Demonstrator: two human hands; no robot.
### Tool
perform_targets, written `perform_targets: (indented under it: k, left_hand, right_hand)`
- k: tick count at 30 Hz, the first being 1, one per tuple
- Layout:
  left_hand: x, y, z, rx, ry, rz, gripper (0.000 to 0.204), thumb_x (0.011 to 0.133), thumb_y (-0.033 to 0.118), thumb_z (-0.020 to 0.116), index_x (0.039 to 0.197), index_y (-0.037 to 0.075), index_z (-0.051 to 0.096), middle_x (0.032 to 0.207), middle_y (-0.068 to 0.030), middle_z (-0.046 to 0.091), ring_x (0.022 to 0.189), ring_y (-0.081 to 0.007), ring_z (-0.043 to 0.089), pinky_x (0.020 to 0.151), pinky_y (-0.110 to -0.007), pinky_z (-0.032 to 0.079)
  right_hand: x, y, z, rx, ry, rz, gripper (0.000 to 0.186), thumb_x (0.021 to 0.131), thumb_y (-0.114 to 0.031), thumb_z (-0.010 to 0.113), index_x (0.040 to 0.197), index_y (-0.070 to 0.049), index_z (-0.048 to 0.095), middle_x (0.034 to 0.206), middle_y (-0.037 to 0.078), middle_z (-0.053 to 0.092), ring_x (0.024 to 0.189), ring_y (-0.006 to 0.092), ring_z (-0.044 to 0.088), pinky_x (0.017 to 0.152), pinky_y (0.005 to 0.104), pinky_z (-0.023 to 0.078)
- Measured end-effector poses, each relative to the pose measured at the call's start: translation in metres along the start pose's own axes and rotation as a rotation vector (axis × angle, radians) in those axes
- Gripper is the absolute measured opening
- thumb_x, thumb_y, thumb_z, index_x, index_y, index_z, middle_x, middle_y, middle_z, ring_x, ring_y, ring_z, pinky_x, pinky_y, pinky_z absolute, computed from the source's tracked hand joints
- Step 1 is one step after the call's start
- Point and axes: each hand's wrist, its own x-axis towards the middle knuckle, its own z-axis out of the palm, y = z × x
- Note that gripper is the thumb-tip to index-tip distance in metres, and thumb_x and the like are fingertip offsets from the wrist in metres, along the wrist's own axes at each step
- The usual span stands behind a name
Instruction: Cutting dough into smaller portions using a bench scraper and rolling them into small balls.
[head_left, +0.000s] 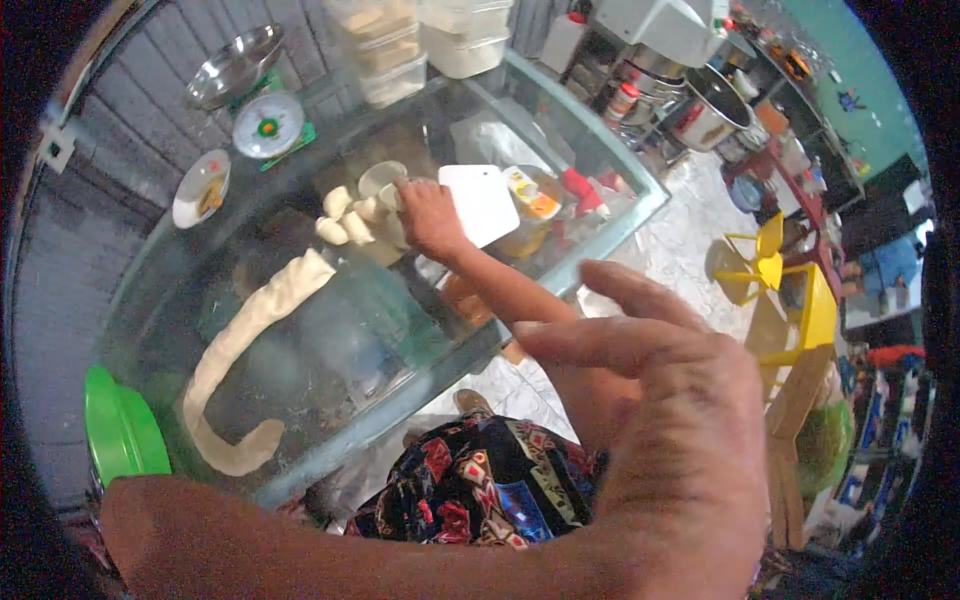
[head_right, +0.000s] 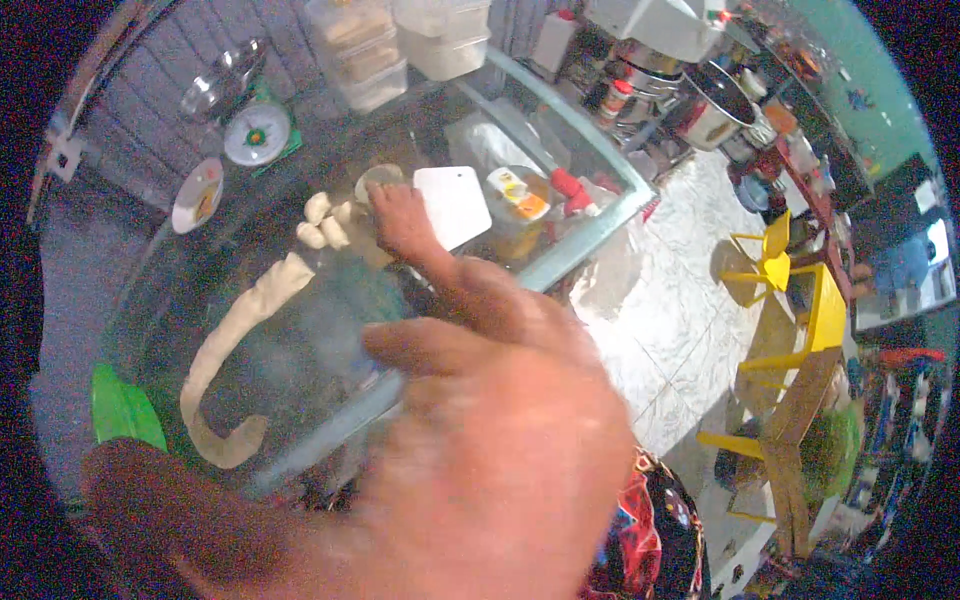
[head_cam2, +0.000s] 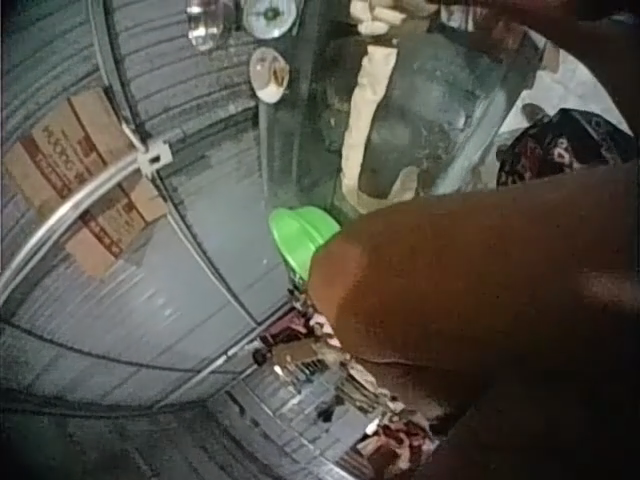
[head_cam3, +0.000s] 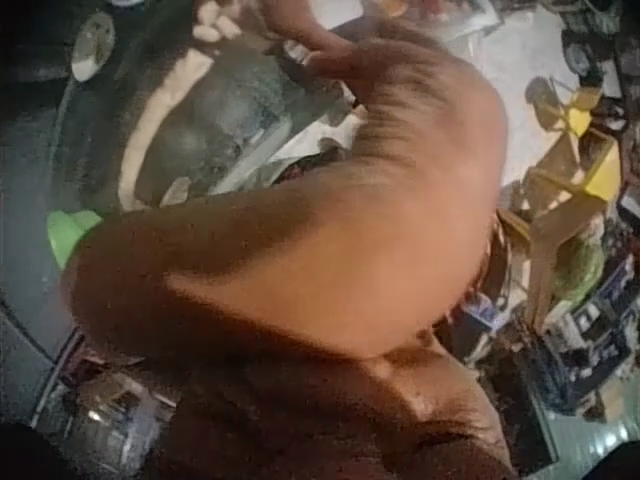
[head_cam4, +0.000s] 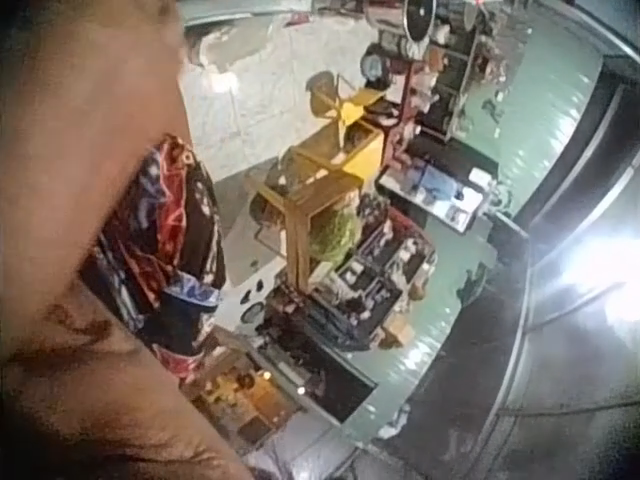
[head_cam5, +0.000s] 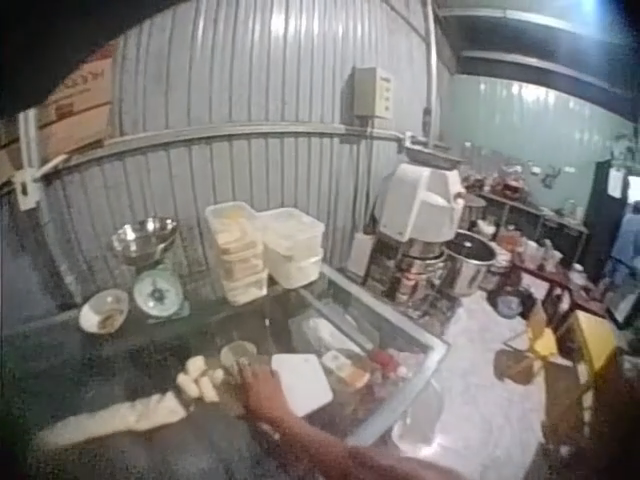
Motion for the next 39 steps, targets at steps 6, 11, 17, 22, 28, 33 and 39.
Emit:
perform_targets:
  k: [6,11,17,22,28,33,39]
  left_hand:
    - [0.002,0.001,-0.022,0.062,-0.075,-0.060,0.037,0.076,0.016,0.052,0.111,0.004,0.057,0.110,-0.0179,0.057,0.102,-0.0379,0.054,0.078,-0.047,0.050]
    - [-0.066,-0.040,-0.022,0.149,-0.347,0.041,0.039,0.083,0.018,0.051,0.117,0.000,0.051,0.105,-0.0200,0.058,0.090,-0.0354,0.058,0.067,-0.043,0.052]
    - [-0.072,-0.102,0.081,-0.293,-0.351,-0.272,0.050,0.082,0.020,0.060,0.128,0.008,0.046,0.116,-0.0180,0.056,0.104,-0.0328,0.055,0.088,-0.039,0.045]
    - [-0.130,-0.115,0.158,-0.708,-0.091,-0.579,0.052,0.081,0.027,0.064,0.127,0.008,0.049,0.112,-0.0167,0.060,0.094,-0.0282,0.061,0.083,-0.037,0.047]
    - [-0.197,-0.103,0.201,-0.956,0.025,-0.845,0.051,0.084,0.022,0.063,0.130,0.011,0.046,0.106,-0.0127,0.062,0.085,-0.0178,0.061,0.074,-0.033,0.050]
    - [-0.227,-0.090,0.213,-1.218,0.188,-0.963,0.047,0.089,0.021,0.057,0.132,0.008,0.043,0.108,-0.0098,0.061,0.084,-0.0149,0.060,0.070,-0.029,0.051]
    - [-0.181,-0.089,0.224,-1.653,0.366,-0.929,0.049,0.092,0.034,0.050,0.133,0.009,0.041,0.112,-0.0118,0.057,0.091,-0.0191,0.060,0.074,-0.032,0.051]
  right_hand:
    - [-0.011,0.028,-0.032,-0.032,0.084,0.021,0.052,0.067,-0.013,0.065,0.116,-0.005,0.048,0.093,0.015,0.050,0.091,0.0330,0.049,0.075,0.0419,0.039]
    - [0.001,-0.013,-0.005,0.190,0.139,-0.065,0.041,0.063,-0.011,0.066,0.101,-0.006,0.053,0.090,0.015,0.048,0.083,0.0349,0.048,0.067,0.0430,0.039]
    - [-0.007,0.015,-0.031,0.180,0.193,-0.018,0.039,0.060,-0.003,0.064,0.096,-0.006,0.050,0.088,0.016,0.049,0.082,0.0365,0.050,0.068,0.0449,0.040]
    - [-0.001,-0.002,-0.028,0.235,0.116,0.018,0.051,0.062,-0.008,0.069,0.109,-0.008,0.049,0.094,0.015,0.052,0.082,0.0361,0.053,0.069,0.0440,0.041]
    - [-0.010,0.009,-0.030,0.174,0.105,0.021,0.034,0.074,-0.024,0.069,0.103,-0.013,0.055,0.091,0.012,0.052,0.077,0.0346,0.054,0.063,0.0419,0.044]
    - [-0.007,0.001,-0.028,0.248,0.089,0.088,0.022,0.078,-0.021,0.066,0.089,-0.008,0.052,0.089,0.013,0.051,0.079,0.0357,0.054,0.065,0.0419,0.044]
    - [-0.005,-0.011,-0.041,0.354,0.158,0.098,0.022,0.081,-0.024,0.063,0.086,-0.005,0.051,0.085,0.015,0.050,0.074,0.0353,0.052,0.064,0.0409,0.042]
